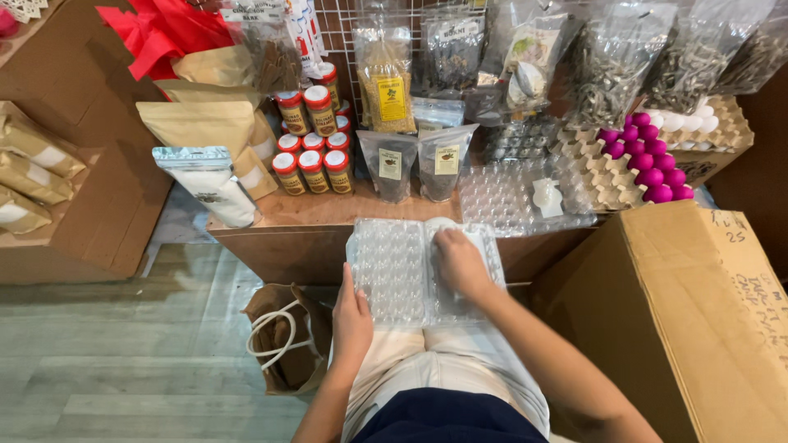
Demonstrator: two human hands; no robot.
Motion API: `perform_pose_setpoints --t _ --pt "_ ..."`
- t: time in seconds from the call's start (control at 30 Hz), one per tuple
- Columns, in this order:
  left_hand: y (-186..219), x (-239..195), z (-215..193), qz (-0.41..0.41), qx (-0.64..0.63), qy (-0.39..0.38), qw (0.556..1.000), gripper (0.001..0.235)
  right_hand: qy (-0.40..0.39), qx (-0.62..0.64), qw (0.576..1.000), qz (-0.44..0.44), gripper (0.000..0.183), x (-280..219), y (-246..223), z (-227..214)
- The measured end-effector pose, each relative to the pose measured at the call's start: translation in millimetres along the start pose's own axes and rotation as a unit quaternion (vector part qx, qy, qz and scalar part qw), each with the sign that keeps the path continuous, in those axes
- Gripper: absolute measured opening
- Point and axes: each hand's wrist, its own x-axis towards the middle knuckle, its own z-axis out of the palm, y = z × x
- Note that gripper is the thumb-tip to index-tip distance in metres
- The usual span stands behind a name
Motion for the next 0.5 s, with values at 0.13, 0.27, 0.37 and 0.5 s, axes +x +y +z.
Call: perform_pose_setpoints --t 0.13,0.27,0.37,0.5 --pt "-13 3 7 -0.006 0.020 0.007 1.000 0.061 -0.050 0.036 0.995 0.081 0.014 -53 -12 -3" --pt "-15 6 10 0.018 0.008 0.019 1.000 0.060 -0.051 0.139 0.988 0.052 0.027 -92 -30 -3" --pt "-17 6 10 0.038 -0.009 0.018 0.999 0.061 0.003 0.125 0.990 -0.070 0.024 -98 -34 5" --pt "-12 6 4 0.027 -0.035 0.004 0.999 0.060 0.021 0.102 0.994 -0.023 0.016 -54 -32 1"
